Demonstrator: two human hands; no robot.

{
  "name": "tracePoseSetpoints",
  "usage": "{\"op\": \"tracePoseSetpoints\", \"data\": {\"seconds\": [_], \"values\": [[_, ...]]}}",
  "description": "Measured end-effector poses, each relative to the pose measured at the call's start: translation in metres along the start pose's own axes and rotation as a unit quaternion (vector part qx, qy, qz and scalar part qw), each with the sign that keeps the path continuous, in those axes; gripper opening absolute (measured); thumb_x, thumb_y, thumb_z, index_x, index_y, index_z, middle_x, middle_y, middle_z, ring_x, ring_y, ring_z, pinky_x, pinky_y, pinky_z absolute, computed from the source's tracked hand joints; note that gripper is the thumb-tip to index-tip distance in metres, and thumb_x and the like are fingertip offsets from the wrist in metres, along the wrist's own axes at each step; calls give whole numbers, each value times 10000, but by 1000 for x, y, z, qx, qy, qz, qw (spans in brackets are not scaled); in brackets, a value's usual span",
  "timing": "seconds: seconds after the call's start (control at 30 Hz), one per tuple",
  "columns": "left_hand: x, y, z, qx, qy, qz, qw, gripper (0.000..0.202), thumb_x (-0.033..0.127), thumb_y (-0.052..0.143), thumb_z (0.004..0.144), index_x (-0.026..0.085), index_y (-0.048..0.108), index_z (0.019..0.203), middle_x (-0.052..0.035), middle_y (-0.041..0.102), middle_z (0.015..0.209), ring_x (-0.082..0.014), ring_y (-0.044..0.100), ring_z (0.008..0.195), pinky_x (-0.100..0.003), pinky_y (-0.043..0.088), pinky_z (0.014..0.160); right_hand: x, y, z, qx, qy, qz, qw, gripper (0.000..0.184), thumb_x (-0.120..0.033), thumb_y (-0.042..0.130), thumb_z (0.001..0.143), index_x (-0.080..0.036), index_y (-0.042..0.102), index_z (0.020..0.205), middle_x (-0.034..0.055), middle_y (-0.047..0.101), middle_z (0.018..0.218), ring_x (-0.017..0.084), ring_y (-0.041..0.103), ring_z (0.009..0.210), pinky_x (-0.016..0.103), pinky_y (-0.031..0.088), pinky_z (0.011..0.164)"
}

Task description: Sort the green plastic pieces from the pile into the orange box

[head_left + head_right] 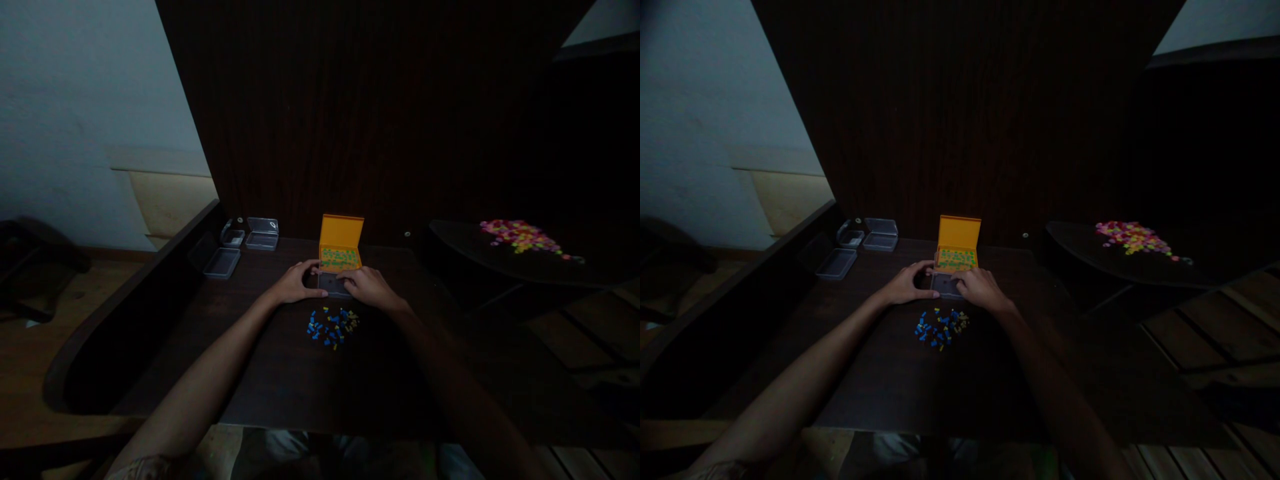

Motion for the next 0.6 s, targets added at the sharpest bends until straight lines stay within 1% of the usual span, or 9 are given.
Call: {"op": "tracePoseSetpoints", "data": {"seconds": [0.2, 0.4, 0.6], "values": [[1, 0, 0, 0, 1, -8, 1000, 815, 456, 827, 626, 203, 495, 1326, -91, 650, 1172, -264, 614, 1086, -416, 470, 974, 0, -1, -1, 6, -2, 10, 1000, 362, -254, 453, 899, -284, 705, 1156, 37, 721, 1134, 241, 676, 1004, 331, 501, 877], [0, 0, 0, 1, 2, -1, 1000, 810, 454, 827, 629, 206, 495, 1325, -90, 649, 1186, -267, 609, 1102, -426, 464, 981, 5, -4, -3, 12, 3, 26, 1000, 340, -250, 483, 892, -273, 707, 1146, 30, 725, 1125, 216, 677, 974, 289, 497, 839], [0, 0, -1, 5, 5, -1, 1000, 804, 454, 827, 632, 202, 499, 1321, -95, 656, 1165, -268, 617, 1085, -432, 471, 970, 1, -4, -3, 7, -13, 34, 999, 332, -231, 503, 876, -272, 719, 1125, 27, 739, 1066, 202, 681, 928, 280, 491, 820]]}}
Point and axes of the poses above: each hand's wrist, its own z-axis towards the middle knuckle, its own y-axis out of the palm, x = y × z, the point moved 10 cm from there along z, towards the middle knuckle
